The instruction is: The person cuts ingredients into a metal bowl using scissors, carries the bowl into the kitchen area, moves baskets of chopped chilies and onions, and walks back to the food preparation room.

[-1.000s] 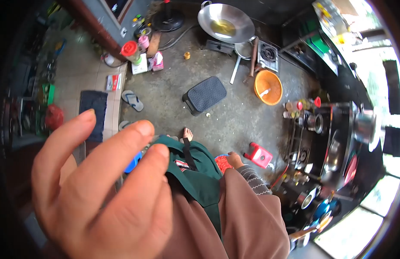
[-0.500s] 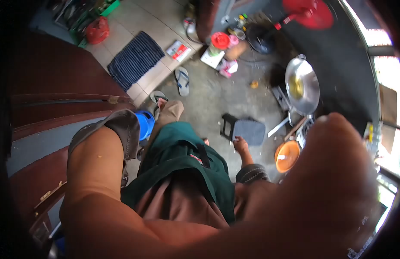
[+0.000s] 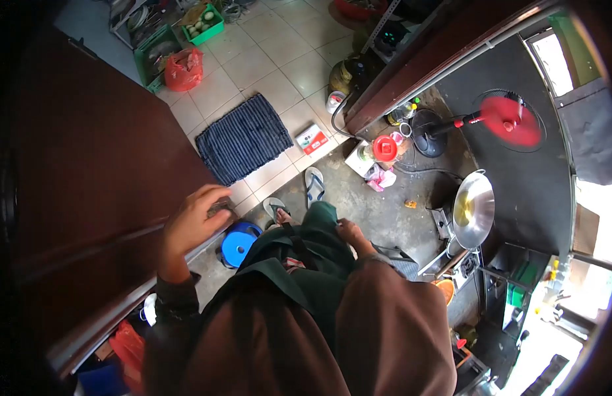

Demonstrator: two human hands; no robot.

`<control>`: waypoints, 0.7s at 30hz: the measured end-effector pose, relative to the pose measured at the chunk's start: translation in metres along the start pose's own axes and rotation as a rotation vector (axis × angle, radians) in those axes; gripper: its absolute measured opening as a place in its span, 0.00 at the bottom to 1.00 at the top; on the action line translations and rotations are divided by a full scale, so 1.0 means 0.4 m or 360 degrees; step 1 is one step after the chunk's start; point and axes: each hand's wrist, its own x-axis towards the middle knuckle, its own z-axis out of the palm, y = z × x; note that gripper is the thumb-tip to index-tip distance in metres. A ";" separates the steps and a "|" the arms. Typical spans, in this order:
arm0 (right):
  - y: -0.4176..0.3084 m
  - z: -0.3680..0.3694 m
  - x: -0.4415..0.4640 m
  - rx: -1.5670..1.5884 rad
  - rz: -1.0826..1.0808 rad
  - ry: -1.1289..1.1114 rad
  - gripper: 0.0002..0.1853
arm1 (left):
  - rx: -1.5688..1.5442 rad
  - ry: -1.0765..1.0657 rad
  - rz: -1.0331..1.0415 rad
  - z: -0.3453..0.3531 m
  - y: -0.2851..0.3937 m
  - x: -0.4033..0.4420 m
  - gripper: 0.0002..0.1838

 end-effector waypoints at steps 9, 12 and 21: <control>-0.167 -0.152 0.242 -0.0321 -0.0135 0.0017 0.18 | -0.0346 0.0106 -0.0698 0.022 -0.322 -0.030 0.20; -0.267 -0.225 0.375 -0.0409 -0.0164 -0.0133 0.18 | -0.0322 0.0177 -0.0665 0.002 -0.393 0.071 0.21; -0.504 -0.463 0.629 -0.0488 -0.0157 -0.0174 0.18 | -0.0086 0.0177 -0.0631 -0.147 -0.444 0.461 0.22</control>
